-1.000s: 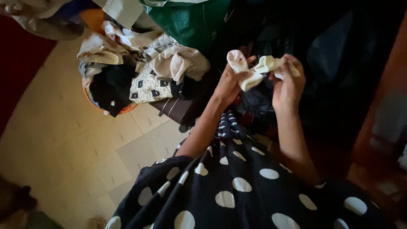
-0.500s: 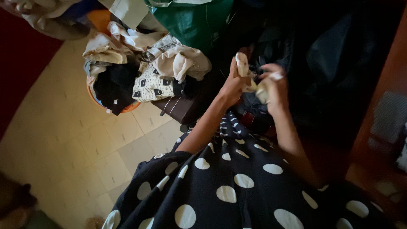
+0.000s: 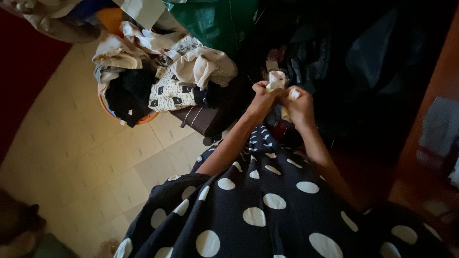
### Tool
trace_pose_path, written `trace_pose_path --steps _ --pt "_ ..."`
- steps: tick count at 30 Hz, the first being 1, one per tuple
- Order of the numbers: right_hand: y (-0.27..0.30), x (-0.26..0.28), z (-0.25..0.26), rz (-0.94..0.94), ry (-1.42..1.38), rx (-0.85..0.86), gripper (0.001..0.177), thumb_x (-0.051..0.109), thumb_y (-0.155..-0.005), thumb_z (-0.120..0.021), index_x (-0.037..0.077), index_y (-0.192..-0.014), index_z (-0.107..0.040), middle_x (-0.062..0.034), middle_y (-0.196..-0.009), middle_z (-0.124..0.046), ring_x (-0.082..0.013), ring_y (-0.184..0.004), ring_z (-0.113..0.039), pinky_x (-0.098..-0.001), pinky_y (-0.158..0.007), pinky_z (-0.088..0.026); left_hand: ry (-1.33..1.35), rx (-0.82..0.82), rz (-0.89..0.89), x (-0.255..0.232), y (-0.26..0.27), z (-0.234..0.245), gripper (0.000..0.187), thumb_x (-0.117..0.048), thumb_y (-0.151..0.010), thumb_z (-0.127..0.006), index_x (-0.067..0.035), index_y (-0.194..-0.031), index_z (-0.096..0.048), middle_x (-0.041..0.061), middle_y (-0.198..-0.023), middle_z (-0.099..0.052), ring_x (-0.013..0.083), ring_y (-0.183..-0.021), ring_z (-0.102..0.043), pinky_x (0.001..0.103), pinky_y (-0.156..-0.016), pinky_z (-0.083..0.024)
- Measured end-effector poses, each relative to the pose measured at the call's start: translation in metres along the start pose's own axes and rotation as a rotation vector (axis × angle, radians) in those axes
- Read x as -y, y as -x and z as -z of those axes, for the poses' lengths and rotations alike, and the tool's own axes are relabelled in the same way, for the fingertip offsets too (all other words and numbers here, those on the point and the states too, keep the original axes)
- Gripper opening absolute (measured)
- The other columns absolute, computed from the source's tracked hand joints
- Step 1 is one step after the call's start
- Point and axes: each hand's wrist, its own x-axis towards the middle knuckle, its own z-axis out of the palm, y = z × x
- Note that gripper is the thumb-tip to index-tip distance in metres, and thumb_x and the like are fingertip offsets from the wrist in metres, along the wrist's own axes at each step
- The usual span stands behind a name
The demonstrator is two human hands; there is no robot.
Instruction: The person folds various small clothing items, including socks and underwear, by hand. They handle each item individually, folding them into compact shapes and placing them into a black bag or onto a nearby shelf.
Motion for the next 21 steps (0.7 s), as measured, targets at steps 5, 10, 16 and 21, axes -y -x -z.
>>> trace_pose_path --steps 5,10,16,21 --pt "0.007 0.02 0.005 -0.25 -0.251 0.0 0.016 0.009 -0.085 -0.082 0.004 -0.094 -0.069 -0.0033 -0.084 -0.074 -0.007 -0.066 -0.068 -0.0207 -0.055 -0.053 -0.144 0.099 -0.115 -0.019 0.018 0.006 0.057 -0.026 -0.096 -0.076 0.009 -0.132 -0.05 0.014 -0.103 -0.07 0.0137 -0.084 -0.068 0.025 -0.071 -0.057" --pt "0.022 0.038 0.008 -0.217 -0.353 0.086 0.014 0.009 -0.087 -0.08 0.003 -0.096 -0.071 -0.0064 -0.08 -0.075 -0.0067 -0.058 -0.064 -0.0197 -0.046 -0.044 -0.296 0.196 -0.289 -0.043 0.046 0.017 0.042 -0.022 -0.09 -0.08 0.001 -0.124 -0.07 0.007 -0.099 -0.075 0.0115 -0.084 -0.069 0.025 -0.071 -0.057" --pt "0.022 0.032 0.002 -0.127 0.039 -0.155 0.018 0.01 -0.085 -0.084 0.002 -0.092 -0.07 -0.0071 -0.072 -0.069 -0.0107 -0.054 -0.062 -0.0238 -0.045 -0.048 -0.247 0.166 -0.286 -0.038 0.046 0.018 0.034 -0.01 -0.09 -0.074 -0.001 -0.123 -0.069 0.006 -0.095 -0.074 0.0112 -0.074 -0.064 0.025 -0.062 -0.053" --pt "0.016 0.025 0.003 0.261 0.623 -0.405 0.02 0.007 -0.078 -0.083 0.0 -0.09 -0.068 -0.0132 -0.078 -0.073 -0.0186 -0.066 -0.072 -0.0328 -0.057 -0.057 0.304 0.091 -0.031 -0.012 0.028 -0.004 0.011 -0.006 -0.101 -0.059 -0.002 -0.112 -0.059 0.004 -0.094 -0.07 0.012 -0.078 -0.066 0.027 -0.067 -0.054"
